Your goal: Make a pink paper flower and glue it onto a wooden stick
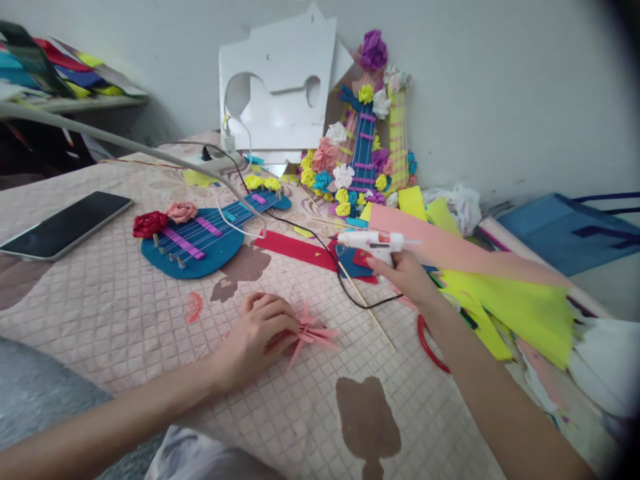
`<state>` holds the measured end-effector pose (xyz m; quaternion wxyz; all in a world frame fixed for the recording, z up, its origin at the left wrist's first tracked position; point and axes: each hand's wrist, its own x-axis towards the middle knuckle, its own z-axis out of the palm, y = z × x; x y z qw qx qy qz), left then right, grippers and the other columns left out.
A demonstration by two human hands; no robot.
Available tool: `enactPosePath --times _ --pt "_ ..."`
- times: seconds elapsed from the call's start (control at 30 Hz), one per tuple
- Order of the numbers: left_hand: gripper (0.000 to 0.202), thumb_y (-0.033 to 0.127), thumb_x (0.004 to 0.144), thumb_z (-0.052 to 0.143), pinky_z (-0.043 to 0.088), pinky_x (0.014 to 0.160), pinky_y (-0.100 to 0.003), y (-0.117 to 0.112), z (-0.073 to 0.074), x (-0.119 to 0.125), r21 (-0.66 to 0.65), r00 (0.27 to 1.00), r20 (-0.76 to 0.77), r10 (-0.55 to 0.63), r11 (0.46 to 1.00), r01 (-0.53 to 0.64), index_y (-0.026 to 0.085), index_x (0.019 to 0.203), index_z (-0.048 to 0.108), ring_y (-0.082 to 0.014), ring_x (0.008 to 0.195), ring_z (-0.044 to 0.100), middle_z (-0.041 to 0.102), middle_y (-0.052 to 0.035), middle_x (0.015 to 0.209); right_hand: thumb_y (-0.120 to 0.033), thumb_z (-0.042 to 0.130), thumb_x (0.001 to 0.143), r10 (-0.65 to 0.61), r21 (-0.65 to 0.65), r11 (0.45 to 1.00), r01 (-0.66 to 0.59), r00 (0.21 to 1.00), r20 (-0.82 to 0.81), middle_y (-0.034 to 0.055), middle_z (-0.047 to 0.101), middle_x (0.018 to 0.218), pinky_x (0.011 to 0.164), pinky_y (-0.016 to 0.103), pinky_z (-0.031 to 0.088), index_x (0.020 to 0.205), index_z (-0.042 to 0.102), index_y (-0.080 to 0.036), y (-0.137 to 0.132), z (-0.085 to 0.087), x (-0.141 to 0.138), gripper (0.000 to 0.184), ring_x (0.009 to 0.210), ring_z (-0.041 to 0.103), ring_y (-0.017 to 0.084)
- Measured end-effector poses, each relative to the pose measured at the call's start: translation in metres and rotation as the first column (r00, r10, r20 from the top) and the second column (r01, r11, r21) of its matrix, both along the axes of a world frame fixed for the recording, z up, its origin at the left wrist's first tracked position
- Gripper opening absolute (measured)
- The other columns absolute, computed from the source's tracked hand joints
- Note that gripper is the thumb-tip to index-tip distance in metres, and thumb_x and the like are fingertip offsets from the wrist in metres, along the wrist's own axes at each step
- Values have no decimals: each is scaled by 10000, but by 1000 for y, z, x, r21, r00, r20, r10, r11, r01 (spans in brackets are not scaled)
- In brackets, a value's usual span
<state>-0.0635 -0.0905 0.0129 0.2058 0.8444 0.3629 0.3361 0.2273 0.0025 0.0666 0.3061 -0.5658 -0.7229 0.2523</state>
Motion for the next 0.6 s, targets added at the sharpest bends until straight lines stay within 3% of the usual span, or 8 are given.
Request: enactPosePath --times 0.1,0.17,0.3,0.43,0.6 --pt "111 141 853 560 288 902 -377 0 1 2 -5 1000 10 10 1000 -10 226 831 627 -158 910 540 652 18 894 -414 583 786 6 108 994 -7 1000 14 77 697 871 651 313 478 1026 636 -125 41 -8 -26 380 737 629 224" --pt "110 139 849 567 288 900 -376 0 0 2 -1 1000 19 13 1000 -13 229 833 628 -155 906 541 653 23 891 -364 569 787 -70 201 978 52 994 81 93 700 854 681 326 476 1007 639 -119 68 -17 -44 337 750 634 237" --pt "116 126 836 580 290 892 -376 0 -2 3 -1 1000 28 13 1000 -13 233 835 626 -153 898 541 653 30 881 -304 503 818 -110 278 958 78 989 100 135 682 976 772 352 462 1044 613 -125 111 -38 -74 309 884 625 265" --pt "117 129 843 565 292 897 -378 0 -3 3 -3 1000 27 10 1000 -10 229 838 627 -158 900 540 654 18 886 -292 534 805 -98 310 949 51 985 139 148 663 980 852 383 432 1007 604 -128 130 -58 -88 269 947 602 279" --pt "108 156 859 550 302 903 -379 0 -1 2 -3 1000 16 5 1000 -4 223 832 631 -165 902 547 659 2 884 -327 553 808 -100 314 948 49 984 147 160 641 1000 859 392 432 1014 579 -119 129 -69 -80 294 961 583 274"
